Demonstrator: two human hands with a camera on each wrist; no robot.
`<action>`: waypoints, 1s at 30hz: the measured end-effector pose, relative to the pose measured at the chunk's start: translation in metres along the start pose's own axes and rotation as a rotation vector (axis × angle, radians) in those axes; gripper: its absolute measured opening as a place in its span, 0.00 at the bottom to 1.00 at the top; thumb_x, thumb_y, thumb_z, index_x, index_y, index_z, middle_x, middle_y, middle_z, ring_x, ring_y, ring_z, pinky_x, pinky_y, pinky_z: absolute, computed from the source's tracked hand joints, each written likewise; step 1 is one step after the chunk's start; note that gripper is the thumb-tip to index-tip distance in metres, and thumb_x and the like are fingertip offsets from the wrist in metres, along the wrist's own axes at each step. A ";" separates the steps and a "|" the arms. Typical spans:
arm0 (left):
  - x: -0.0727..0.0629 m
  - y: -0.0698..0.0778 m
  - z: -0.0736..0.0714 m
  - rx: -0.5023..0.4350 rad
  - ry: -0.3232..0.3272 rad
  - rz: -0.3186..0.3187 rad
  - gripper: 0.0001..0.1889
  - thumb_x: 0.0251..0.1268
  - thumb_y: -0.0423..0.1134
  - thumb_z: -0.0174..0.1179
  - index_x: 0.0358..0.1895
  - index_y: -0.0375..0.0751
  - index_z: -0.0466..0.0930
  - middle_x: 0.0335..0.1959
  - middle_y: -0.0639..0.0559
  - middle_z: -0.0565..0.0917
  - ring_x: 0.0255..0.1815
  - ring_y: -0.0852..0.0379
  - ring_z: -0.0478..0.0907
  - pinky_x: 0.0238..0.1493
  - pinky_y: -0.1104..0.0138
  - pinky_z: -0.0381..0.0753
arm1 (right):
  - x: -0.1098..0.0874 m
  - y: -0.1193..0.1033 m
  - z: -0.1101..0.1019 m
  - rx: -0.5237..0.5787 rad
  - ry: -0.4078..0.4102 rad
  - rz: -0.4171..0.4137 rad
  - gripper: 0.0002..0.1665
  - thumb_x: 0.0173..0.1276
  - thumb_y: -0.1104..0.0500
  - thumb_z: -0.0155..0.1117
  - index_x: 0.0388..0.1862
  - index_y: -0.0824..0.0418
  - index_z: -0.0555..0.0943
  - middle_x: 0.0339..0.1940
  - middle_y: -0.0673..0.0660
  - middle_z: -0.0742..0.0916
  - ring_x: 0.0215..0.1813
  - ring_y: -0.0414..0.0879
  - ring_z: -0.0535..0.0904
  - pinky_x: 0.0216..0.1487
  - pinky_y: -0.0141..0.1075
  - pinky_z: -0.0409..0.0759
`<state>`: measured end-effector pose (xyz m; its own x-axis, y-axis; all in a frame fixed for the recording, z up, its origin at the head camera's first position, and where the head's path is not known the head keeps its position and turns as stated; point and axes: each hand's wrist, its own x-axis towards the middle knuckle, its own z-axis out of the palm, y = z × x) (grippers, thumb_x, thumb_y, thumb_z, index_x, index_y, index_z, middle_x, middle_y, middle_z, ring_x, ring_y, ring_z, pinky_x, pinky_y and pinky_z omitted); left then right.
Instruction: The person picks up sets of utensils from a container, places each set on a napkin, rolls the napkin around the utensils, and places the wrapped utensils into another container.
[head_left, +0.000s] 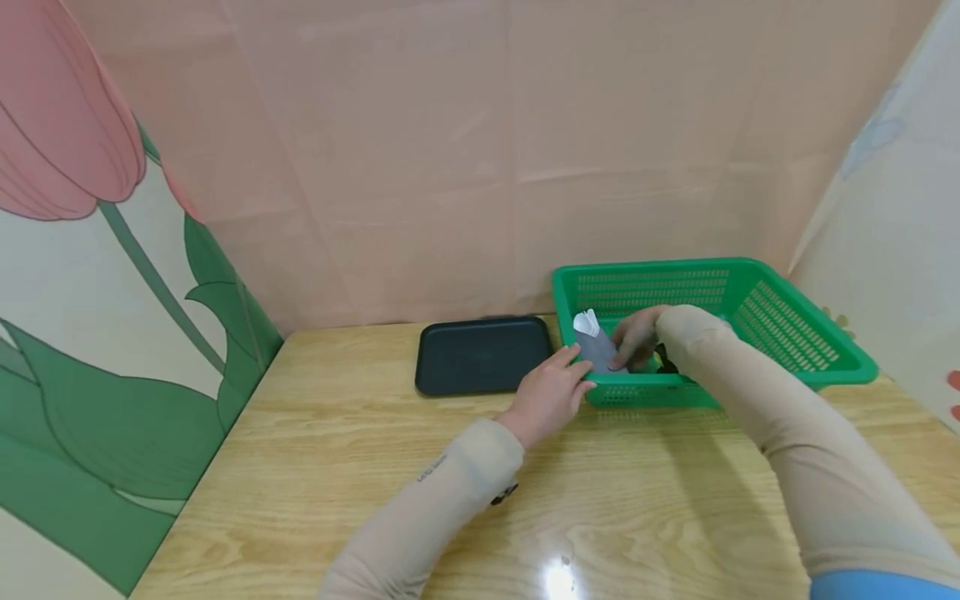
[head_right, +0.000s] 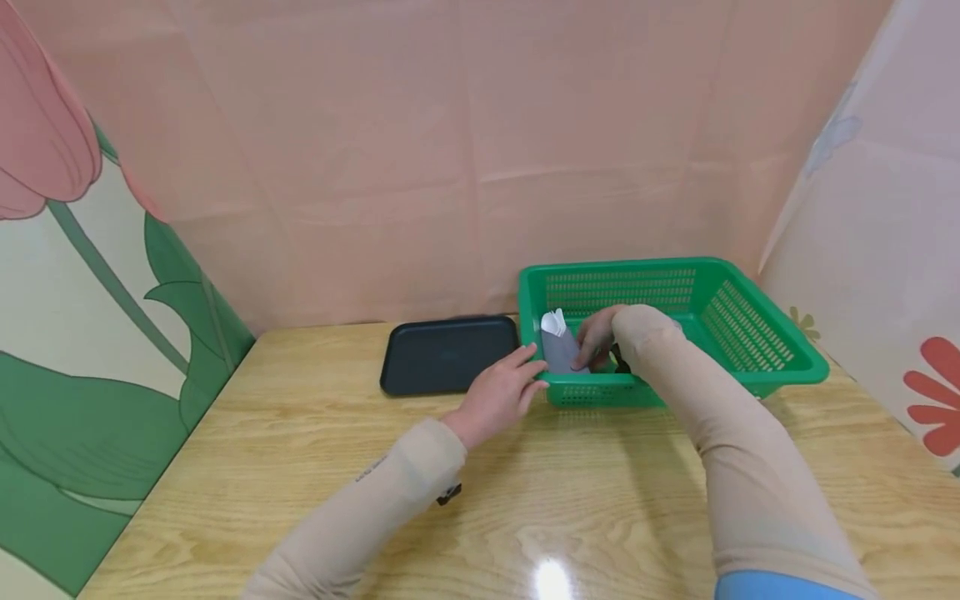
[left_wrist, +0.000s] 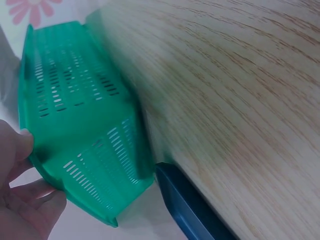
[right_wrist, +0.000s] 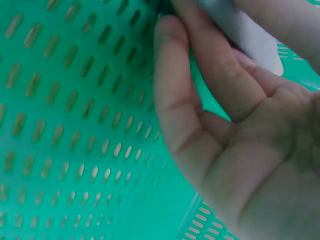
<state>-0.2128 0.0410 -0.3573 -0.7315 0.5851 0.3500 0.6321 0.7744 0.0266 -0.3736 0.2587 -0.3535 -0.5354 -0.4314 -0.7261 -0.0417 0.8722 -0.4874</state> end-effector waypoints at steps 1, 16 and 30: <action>0.000 0.001 0.000 -0.004 -0.002 0.000 0.18 0.71 0.47 0.47 0.57 0.46 0.77 0.63 0.47 0.74 0.67 0.54 0.69 0.62 0.69 0.72 | 0.000 0.000 0.001 -0.014 -0.003 0.004 0.21 0.64 0.51 0.62 0.47 0.66 0.76 0.32 0.49 0.78 0.32 0.38 0.71 0.38 0.30 0.73; -0.002 0.004 -0.005 -0.033 -0.004 -0.005 0.18 0.72 0.46 0.47 0.58 0.46 0.76 0.63 0.47 0.74 0.67 0.54 0.68 0.62 0.69 0.71 | -0.015 -0.011 0.010 -0.125 0.043 0.028 0.22 0.64 0.52 0.63 0.47 0.69 0.76 0.28 0.47 0.80 0.29 0.35 0.74 0.36 0.26 0.75; -0.001 0.004 -0.005 -0.024 -0.011 -0.004 0.18 0.72 0.46 0.46 0.58 0.45 0.76 0.64 0.47 0.74 0.67 0.54 0.69 0.63 0.70 0.70 | -0.026 -0.021 0.013 -0.151 0.056 0.057 0.27 0.63 0.50 0.64 0.52 0.70 0.75 0.40 0.53 0.85 0.41 0.38 0.79 0.48 0.34 0.79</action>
<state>-0.2085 0.0424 -0.3530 -0.7365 0.5849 0.3399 0.6354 0.7705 0.0507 -0.3477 0.2492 -0.3305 -0.5862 -0.3708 -0.7203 -0.1339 0.9212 -0.3653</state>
